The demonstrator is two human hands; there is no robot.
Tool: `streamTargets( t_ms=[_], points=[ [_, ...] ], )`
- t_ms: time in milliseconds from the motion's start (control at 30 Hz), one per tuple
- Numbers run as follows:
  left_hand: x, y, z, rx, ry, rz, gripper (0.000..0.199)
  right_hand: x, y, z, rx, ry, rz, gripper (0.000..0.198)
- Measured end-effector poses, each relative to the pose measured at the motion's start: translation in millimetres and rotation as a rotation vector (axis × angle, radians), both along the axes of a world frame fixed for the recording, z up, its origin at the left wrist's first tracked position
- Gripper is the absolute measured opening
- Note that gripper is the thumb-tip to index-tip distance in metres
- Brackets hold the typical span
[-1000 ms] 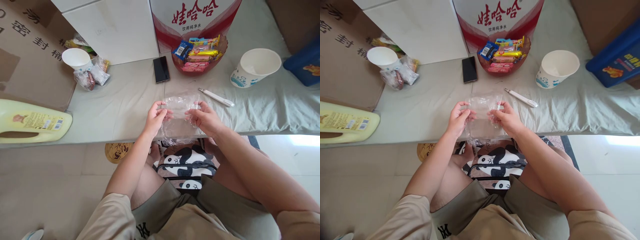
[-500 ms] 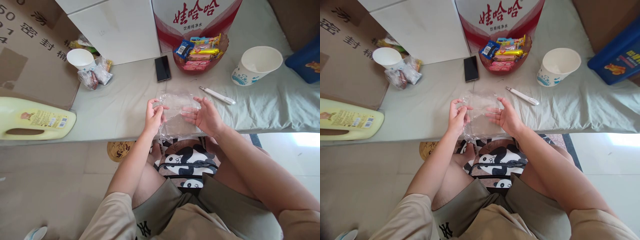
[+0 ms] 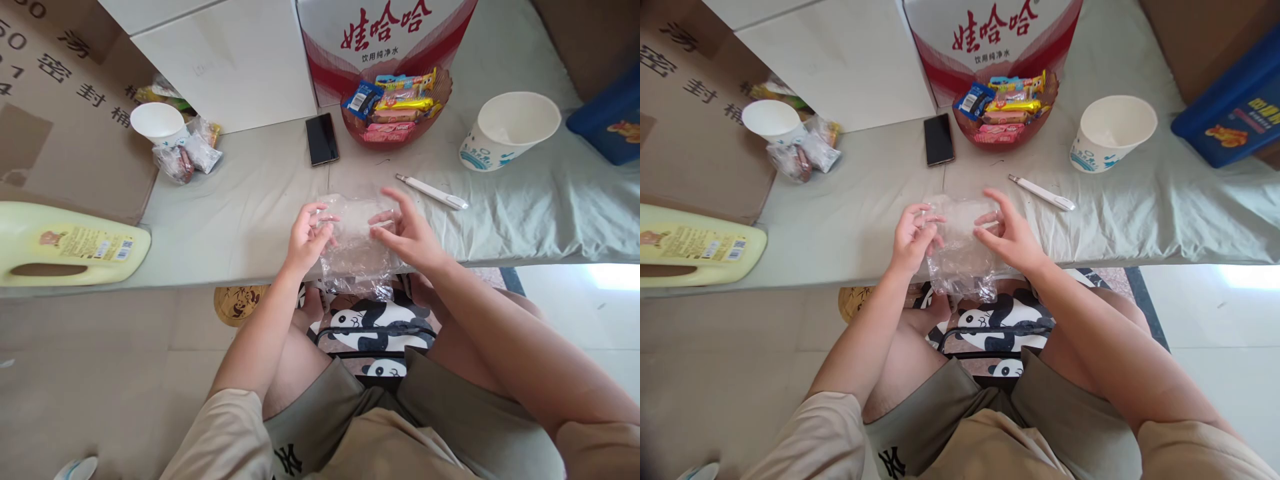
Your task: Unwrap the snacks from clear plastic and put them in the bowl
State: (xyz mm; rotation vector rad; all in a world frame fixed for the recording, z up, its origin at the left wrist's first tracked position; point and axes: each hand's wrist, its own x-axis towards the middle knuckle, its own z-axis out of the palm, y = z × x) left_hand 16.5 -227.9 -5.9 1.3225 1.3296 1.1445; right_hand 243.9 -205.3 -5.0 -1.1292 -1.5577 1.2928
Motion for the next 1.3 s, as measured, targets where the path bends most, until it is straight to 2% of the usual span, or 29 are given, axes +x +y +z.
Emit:
streamTargets(
  t_ms=[67, 133, 233, 300, 367, 433, 500, 533, 600, 667, 733, 767, 900, 1033, 1100, 1200, 1300],
  points=[
    [-2, 0, -1.0, 0.004, 0.136, -0.065, 0.048, 1, 0, -2, 0.088, -0.110, 0.028, 0.050],
    [-3, 1, -3.7, 0.035, 0.316, -0.062, 0.046, 1, 2, -7, 0.150, -0.230, 0.021, 0.043],
    [-5, 4, -7.8, 0.146, 0.557, -0.024, 0.026, -2, 4, -14, 0.238, -0.451, -0.055, 0.028],
    [-6, 4, -6.4, 0.261, 0.648, 0.008, 0.014, -3, 3, -14, 0.359, -0.554, -0.146, 0.017],
    [-8, 0, 0.3, 0.413, 0.659, 0.071, 0.006, -3, -1, -7, 0.524, -0.562, -0.224, 0.014],
    [-10, -6, 9.5, 0.530, 0.564, 0.089, 0.004, 0, -6, 4, 0.665, -0.493, -0.241, 0.010],
    [-10, -10, 15.7, 0.514, 0.375, 0.014, 0.011, 2, -11, 13, 0.706, -0.401, -0.187, 0.008],
    [-9, -10, 16.2, 0.448, 0.270, -0.017, 0.016, 2, -12, 15, 0.674, -0.355, -0.144, 0.008],
    [-5, -3, 11.8, 0.248, 0.084, 0.004, 0.024, 0, -11, 14, 0.516, -0.266, -0.060, 0.011],
    [-2, 7, 3.7, 0.060, -0.058, 0.105, 0.031, -4, -6, 9, 0.288, -0.185, 0.006, 0.032],
    [-1, 17, -2.1, -0.038, -0.161, 0.174, 0.034, -8, 0, 4, 0.092, -0.136, 0.045, 0.049],
    [-2, 19, -2.9, -0.061, -0.194, 0.185, 0.034, -9, 3, 2, 0.030, -0.119, 0.055, 0.047],
    [-10, 14, 2.9, -0.082, -0.246, 0.141, 0.040, -6, 6, 4, -0.071, 0.037, 0.053, 0.021],
    [-11, 7, 2.6, -0.169, -0.286, -0.055, 0.052, -6, 4, 5, -0.159, 0.222, -0.068, 0.022],
    [-7, 8, -1.6, -0.268, -0.273, -0.092, 0.045, -8, 4, 6, -0.236, 0.230, -0.110, 0.025],
    [-3, 14, -6.4, -0.340, -0.247, 0.016, 0.024, -8, 4, 7, -0.331, 0.152, -0.001, 0.035],
    [-1, 19, -7.7, -0.298, -0.209, 0.106, 0.022, -7, 4, 5, -0.314, 0.026, 0.127, 0.032]
  ],
)
